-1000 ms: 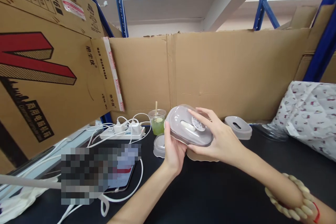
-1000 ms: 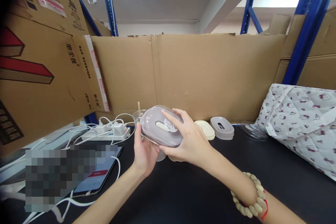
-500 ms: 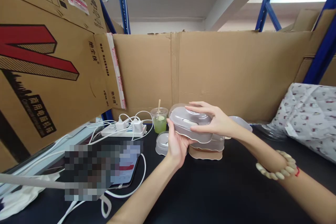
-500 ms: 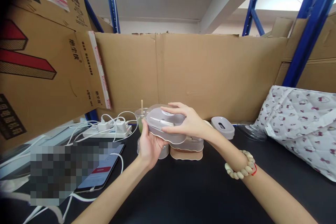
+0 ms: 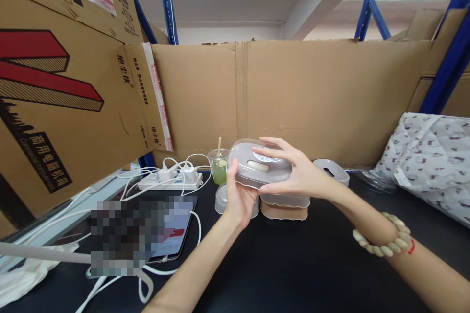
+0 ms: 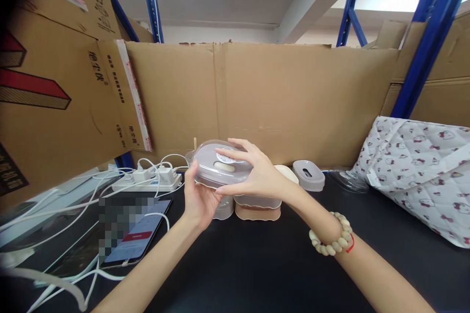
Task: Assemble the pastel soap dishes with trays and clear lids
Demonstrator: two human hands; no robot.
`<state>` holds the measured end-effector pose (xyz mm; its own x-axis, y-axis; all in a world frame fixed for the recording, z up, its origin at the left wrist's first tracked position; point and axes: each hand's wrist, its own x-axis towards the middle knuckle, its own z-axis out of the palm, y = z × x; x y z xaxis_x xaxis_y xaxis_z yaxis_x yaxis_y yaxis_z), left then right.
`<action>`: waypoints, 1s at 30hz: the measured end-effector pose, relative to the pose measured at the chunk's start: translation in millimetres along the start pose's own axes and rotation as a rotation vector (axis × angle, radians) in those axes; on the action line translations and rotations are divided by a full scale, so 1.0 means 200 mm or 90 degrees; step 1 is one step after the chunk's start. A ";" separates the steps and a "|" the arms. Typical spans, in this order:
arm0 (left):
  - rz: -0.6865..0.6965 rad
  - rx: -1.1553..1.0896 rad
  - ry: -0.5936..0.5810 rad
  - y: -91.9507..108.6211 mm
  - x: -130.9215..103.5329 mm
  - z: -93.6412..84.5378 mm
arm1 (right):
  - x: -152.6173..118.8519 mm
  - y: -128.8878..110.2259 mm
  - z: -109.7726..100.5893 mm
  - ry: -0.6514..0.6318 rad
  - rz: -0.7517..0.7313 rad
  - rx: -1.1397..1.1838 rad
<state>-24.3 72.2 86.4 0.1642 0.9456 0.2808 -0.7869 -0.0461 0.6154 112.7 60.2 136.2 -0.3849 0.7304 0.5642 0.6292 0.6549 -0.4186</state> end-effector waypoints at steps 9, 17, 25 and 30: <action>0.108 0.109 0.041 0.07 0.05 -0.01 | 0.03 0.04 0.03 0.076 0.211 0.320; 0.270 0.258 0.333 0.07 0.15 -0.10 | 0.18 0.00 0.10 -0.108 0.035 -0.129; 0.432 0.601 0.412 0.07 0.12 -0.12 | 0.32 -0.02 0.19 -0.270 0.105 -0.112; 0.637 0.803 0.335 0.05 0.08 -0.11 | 0.33 0.09 0.23 -0.354 0.073 -0.125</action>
<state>-43.4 93.4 81.2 -0.4737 0.3742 0.7972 0.5196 -0.6122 0.5960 67.1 128.8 132.9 -0.5694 0.8209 0.0440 0.7804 0.5566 -0.2849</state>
